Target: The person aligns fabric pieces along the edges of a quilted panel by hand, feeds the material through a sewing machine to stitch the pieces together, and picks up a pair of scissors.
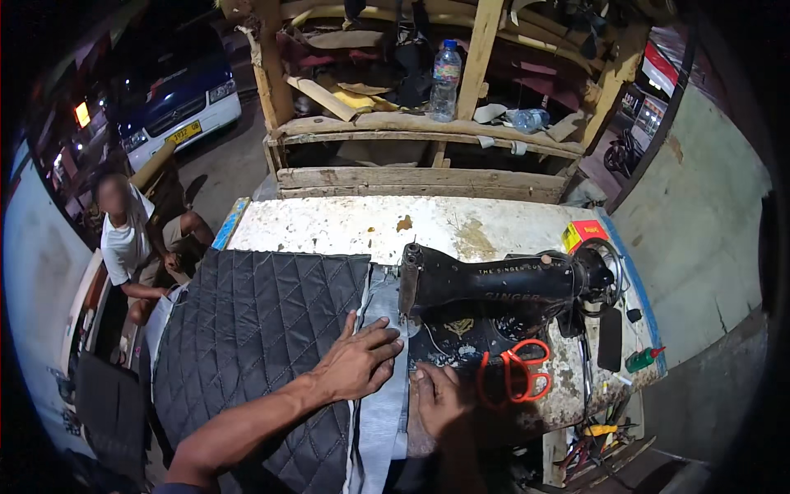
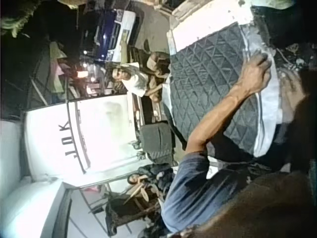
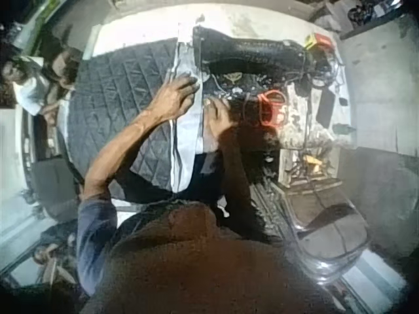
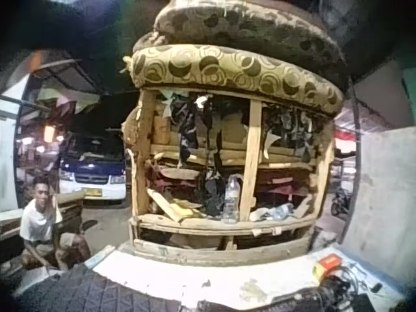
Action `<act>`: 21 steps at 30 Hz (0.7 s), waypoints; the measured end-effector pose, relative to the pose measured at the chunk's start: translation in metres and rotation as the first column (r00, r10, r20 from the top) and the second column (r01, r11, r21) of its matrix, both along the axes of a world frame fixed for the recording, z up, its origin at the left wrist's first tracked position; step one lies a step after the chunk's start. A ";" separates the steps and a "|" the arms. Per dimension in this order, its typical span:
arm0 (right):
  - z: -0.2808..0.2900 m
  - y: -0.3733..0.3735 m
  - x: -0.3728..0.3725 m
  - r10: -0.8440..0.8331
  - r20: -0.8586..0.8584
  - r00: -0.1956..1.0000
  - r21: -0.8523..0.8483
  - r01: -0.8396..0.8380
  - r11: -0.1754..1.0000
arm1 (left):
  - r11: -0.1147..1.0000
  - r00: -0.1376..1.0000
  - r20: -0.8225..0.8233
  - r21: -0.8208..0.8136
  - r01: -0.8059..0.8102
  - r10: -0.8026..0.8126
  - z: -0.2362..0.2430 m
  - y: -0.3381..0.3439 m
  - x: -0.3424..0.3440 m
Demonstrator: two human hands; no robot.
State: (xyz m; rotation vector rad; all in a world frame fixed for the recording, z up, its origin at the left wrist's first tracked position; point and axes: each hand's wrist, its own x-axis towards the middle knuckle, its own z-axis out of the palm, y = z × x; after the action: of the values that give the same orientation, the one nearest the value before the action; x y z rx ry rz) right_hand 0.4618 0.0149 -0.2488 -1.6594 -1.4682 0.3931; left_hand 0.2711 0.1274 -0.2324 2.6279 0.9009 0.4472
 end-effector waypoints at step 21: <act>0.023 0.002 -0.002 0.127 0.363 0.923 -0.015 -0.130 0.991 | 0.999 0.997 0.067 -0.039 0.034 -0.031 -0.005 0.029 0.007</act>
State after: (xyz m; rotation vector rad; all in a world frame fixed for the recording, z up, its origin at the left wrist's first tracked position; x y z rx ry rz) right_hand 0.4596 0.0172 -0.2256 -1.6959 -1.8553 0.1516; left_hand 0.2785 0.1560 -0.2373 2.5719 0.8368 0.4995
